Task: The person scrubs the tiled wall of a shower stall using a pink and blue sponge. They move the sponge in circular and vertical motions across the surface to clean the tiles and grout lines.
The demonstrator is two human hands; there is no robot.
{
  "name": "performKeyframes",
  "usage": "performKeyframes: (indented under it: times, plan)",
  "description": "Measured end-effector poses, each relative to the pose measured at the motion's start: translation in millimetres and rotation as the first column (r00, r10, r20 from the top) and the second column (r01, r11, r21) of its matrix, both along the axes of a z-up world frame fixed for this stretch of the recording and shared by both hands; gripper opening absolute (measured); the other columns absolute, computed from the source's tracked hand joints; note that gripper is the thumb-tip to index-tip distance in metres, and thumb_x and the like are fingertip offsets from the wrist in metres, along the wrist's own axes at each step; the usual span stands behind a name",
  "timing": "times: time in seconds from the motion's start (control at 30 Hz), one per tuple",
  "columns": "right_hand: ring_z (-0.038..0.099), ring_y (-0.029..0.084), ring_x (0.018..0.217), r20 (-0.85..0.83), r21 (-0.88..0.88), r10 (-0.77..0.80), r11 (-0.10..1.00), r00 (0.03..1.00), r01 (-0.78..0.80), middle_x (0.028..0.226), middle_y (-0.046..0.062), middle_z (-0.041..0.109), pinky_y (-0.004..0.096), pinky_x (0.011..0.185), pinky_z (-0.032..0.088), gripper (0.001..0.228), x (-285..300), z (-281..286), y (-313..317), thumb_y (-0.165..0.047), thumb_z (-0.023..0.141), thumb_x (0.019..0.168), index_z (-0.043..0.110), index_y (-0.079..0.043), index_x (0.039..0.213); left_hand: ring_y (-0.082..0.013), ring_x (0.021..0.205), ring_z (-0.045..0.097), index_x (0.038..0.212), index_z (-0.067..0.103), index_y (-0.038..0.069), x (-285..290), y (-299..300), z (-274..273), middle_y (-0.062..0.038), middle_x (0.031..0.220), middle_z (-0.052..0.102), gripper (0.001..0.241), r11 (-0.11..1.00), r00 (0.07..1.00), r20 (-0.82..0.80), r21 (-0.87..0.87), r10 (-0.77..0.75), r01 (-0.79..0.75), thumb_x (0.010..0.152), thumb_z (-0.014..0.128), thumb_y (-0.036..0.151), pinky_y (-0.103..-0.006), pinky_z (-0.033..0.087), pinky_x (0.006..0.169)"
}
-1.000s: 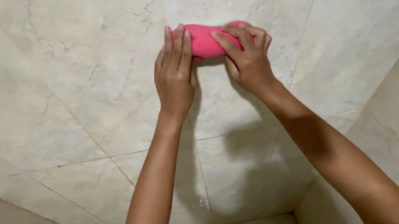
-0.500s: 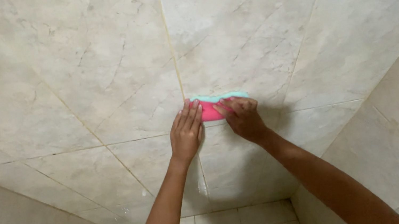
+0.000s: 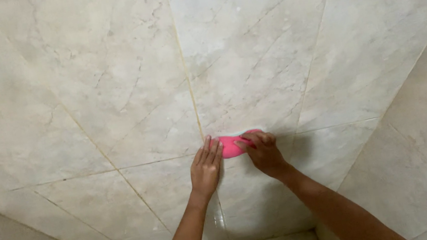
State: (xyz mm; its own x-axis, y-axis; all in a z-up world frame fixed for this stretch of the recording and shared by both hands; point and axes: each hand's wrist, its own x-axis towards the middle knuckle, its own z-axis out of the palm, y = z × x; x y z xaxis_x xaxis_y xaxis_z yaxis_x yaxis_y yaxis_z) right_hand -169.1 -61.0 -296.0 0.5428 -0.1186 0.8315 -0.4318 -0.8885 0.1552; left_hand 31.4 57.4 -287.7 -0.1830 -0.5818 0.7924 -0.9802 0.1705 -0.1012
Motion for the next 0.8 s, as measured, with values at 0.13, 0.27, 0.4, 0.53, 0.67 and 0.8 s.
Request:
performKeyframes:
  times: [0.13,0.27,0.4,0.53,0.67,0.8]
  plan:
    - [0.053,0.027,0.12,0.05,0.0,0.013,1.0,0.999,-0.013,0.131,0.004,0.062,0.046,0.1,0.036,0.045,-1.8,55.1,-8.5,-0.006,0.066,0.088,0.067,-0.023,0.13,-0.0302,0.143,0.052,0.132,0.068,0.003,-1.3,-9.2,53.4,-0.014,0.144,0.063,0.042,0.995,0.999,-0.023,-0.095,-0.027,0.024,0.09,0.066,0.004,-0.0445,0.047,0.111]
    - [0.05,0.029,0.124,0.049,-0.062,-0.059,0.996,0.997,0.062,0.134,0.007,0.061,0.047,0.102,0.034,0.046,-1.7,129.4,-22.8,-0.005,0.071,0.087,0.069,-0.018,0.132,-0.0338,0.145,0.05,0.132,0.068,0.003,-5.0,-21.3,133.8,-0.013,0.145,0.063,0.041,0.969,0.997,-0.038,-0.242,-0.067,0.056,0.091,0.07,0.006,-0.0478,0.049,0.108]
    - [0.047,0.032,0.129,0.177,-0.125,-0.007,0.992,0.984,0.029,0.142,0.008,0.061,0.048,0.107,0.032,0.051,-9.8,225.1,-18.5,-0.005,0.077,0.09,0.068,-0.016,0.139,-0.0328,0.148,0.046,0.138,0.066,0.005,-9.8,-37.4,215.6,-0.011,0.149,0.06,0.043,0.93,0.998,0.021,-0.361,-0.059,0.062,0.095,0.074,0.009,-0.0487,0.047,0.111]
    - [0.045,0.033,0.131,0.224,-0.171,-0.048,0.981,0.974,0.087,0.146,0.008,0.06,0.048,0.111,0.032,0.054,-17.7,280.6,-22.4,-0.004,0.077,0.089,0.067,-0.015,0.141,-0.0316,0.15,0.043,0.142,0.064,0.007,-20.1,-57.7,275.8,-0.009,0.153,0.057,0.048,0.899,0.997,0.046,-0.43,-0.065,0.079,0.095,0.075,0.009,-0.0478,0.044,0.114]
    - [0.043,0.032,0.134,0.29,-0.158,-0.089,0.978,0.953,0.139,0.15,0.005,0.06,0.047,0.114,0.031,0.055,-21.8,291.3,-28.0,-0.002,0.076,0.094,0.065,-0.016,0.146,-0.0296,0.152,0.043,0.147,0.06,0.005,-27.3,-73.7,287.4,-0.009,0.157,0.053,0.052,0.89,0.992,0.018,-0.44,-0.121,0.116,0.096,0.073,0.003,-0.045,0.045,0.117]
    - [0.043,0.029,0.131,0.279,-0.158,-0.079,0.979,0.957,0.127,0.149,0.005,0.06,0.045,0.112,0.03,0.053,-22.3,257.6,-39.6,-0.002,0.075,0.094,0.066,-0.017,0.144,-0.0304,0.152,0.044,0.148,0.058,0.004,-26.9,-66.7,257.0,-0.01,0.158,0.053,0.056,0.919,0.985,-0.013,-0.361,-0.172,0.156,0.094,0.071,0.0,-0.0458,0.044,0.116]
